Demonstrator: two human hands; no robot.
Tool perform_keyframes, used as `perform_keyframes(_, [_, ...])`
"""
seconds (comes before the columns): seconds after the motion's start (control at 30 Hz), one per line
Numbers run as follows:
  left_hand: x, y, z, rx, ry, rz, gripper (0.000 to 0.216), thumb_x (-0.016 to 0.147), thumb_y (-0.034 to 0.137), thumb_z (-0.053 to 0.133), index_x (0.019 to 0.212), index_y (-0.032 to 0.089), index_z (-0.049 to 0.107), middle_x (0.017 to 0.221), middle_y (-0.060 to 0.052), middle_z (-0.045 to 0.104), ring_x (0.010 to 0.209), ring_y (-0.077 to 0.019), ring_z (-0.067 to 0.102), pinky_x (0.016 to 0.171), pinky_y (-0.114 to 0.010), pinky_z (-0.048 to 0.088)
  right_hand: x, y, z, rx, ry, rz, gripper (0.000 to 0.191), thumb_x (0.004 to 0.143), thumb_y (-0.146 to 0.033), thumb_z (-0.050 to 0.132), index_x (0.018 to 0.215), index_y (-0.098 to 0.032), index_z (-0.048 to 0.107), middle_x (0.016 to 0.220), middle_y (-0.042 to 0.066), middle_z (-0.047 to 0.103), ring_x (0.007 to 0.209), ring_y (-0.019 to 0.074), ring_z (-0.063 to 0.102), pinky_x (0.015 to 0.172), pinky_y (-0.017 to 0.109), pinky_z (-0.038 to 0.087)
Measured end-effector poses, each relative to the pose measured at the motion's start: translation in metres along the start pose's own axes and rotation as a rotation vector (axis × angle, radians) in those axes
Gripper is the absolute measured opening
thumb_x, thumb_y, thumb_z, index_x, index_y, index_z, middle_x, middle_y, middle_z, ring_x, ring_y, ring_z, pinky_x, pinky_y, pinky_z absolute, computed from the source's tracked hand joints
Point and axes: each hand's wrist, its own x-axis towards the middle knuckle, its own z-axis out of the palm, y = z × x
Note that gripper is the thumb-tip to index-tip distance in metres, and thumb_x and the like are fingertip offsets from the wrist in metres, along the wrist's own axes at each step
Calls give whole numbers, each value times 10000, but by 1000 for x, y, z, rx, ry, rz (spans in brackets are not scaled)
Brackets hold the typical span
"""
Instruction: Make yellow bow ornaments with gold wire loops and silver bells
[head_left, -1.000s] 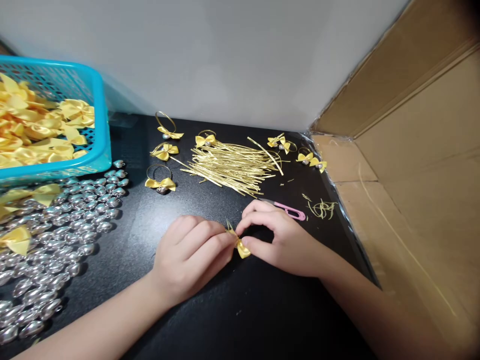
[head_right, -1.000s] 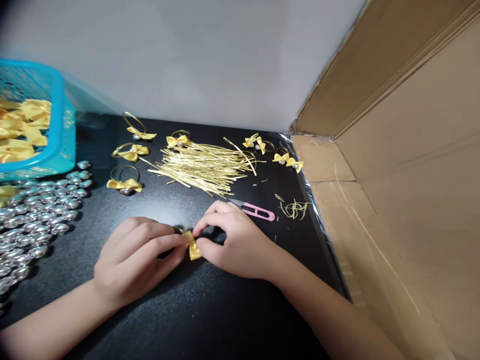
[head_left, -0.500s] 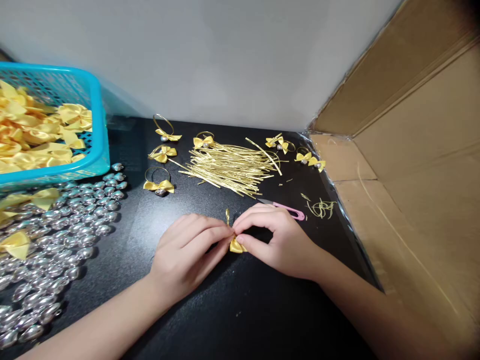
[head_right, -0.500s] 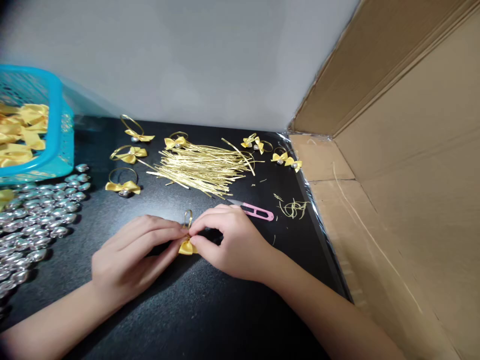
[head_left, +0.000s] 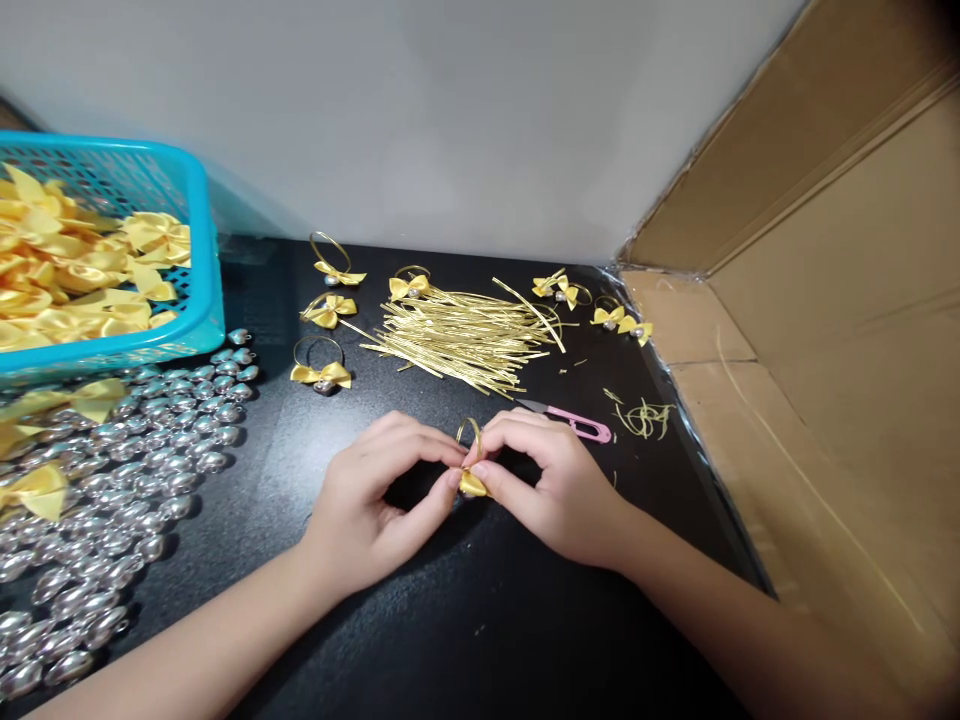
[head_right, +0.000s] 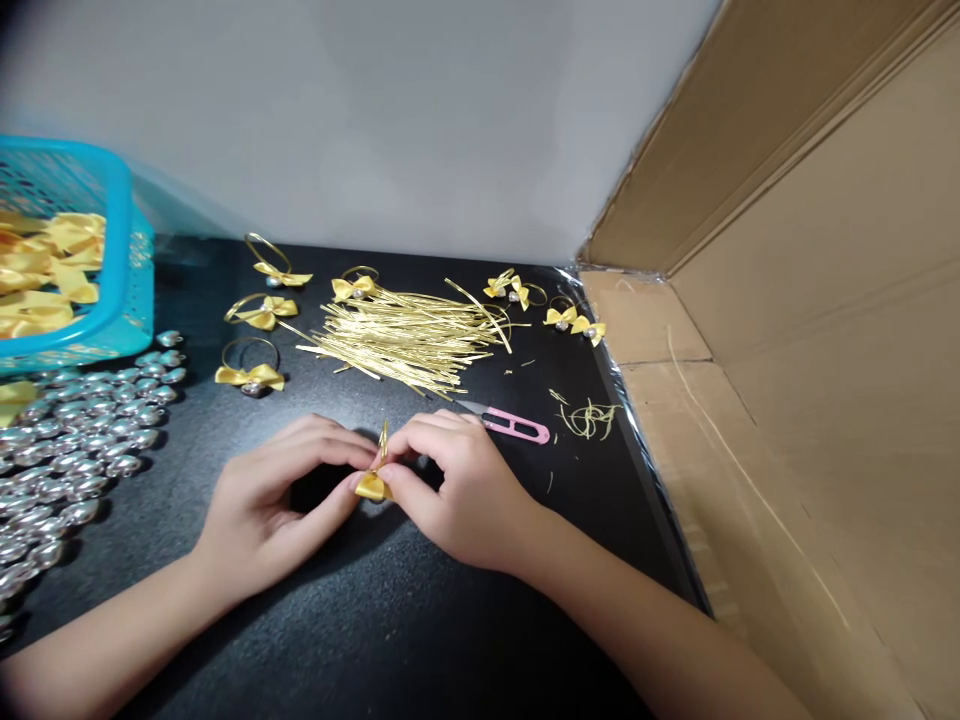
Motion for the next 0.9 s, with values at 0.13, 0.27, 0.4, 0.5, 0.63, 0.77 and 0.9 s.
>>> perform_keyframes(0.13, [0, -2, 0, -39, -18, -16, 126, 820, 73, 633, 831, 193, 672, 806, -6, 730, 747, -142, 636, 738, -291, 475, -1, 1, -1, -36, -9, -21, 125, 868, -112, 619, 767, -185, 611, 776, 4, 674, 759, 147, 610, 767, 320, 443])
perform_keyframes(0.27, [2, -1, -1, -8, -18, 24, 118, 813, 66, 661, 821, 183, 668, 783, -8, 725, 729, -138, 631, 727, -287, 469, -1, 2, -2, -95, -17, -42, 105, 852, -108, 642, 778, -182, 629, 771, 2, 688, 759, 153, 609, 763, 334, 424])
perform_keyframes(0.4, [1, -1, -1, 51, -21, 51, 119, 812, 64, 667, 818, 183, 655, 768, -12, 718, 701, -142, 619, 699, -289, 471, -1, 0, 1, -63, 21, -44, 90, 840, -123, 635, 782, -189, 618, 776, 7, 682, 756, 155, 619, 750, 332, 439])
perform_keyframes(0.5, [-1, -1, 0, 63, -13, 44, 119, 815, 73, 662, 818, 190, 644, 776, -9, 710, 704, -143, 612, 692, -286, 466, -2, -1, 3, 2, 38, -22, 85, 830, -130, 636, 782, -195, 608, 783, 11, 666, 765, 156, 626, 748, 322, 461])
perform_keyframes(0.63, [-1, -2, 0, -51, -56, -14, 134, 843, 68, 614, 817, 199, 631, 786, 3, 687, 740, -133, 616, 722, -265, 469, -1, -1, 1, 64, 11, 1, 129, 838, -112, 626, 748, -193, 580, 781, 12, 645, 766, 147, 617, 763, 306, 478])
perform_keyframes(0.77, [0, -4, -2, -233, -112, -178, 154, 915, 106, 532, 807, 196, 595, 785, 8, 642, 732, -117, 612, 691, -231, 481, 0, 0, -3, 71, -45, -7, 135, 848, -103, 612, 759, -194, 567, 806, 22, 650, 792, 152, 610, 793, 315, 483])
perform_keyframes(0.9, [2, -4, -2, -335, -175, -270, 162, 948, 157, 499, 804, 195, 562, 779, 16, 610, 708, -111, 586, 681, -224, 477, 1, -1, -5, 46, -52, -36, 132, 848, -112, 608, 759, -199, 563, 809, 18, 653, 795, 151, 607, 802, 319, 477])
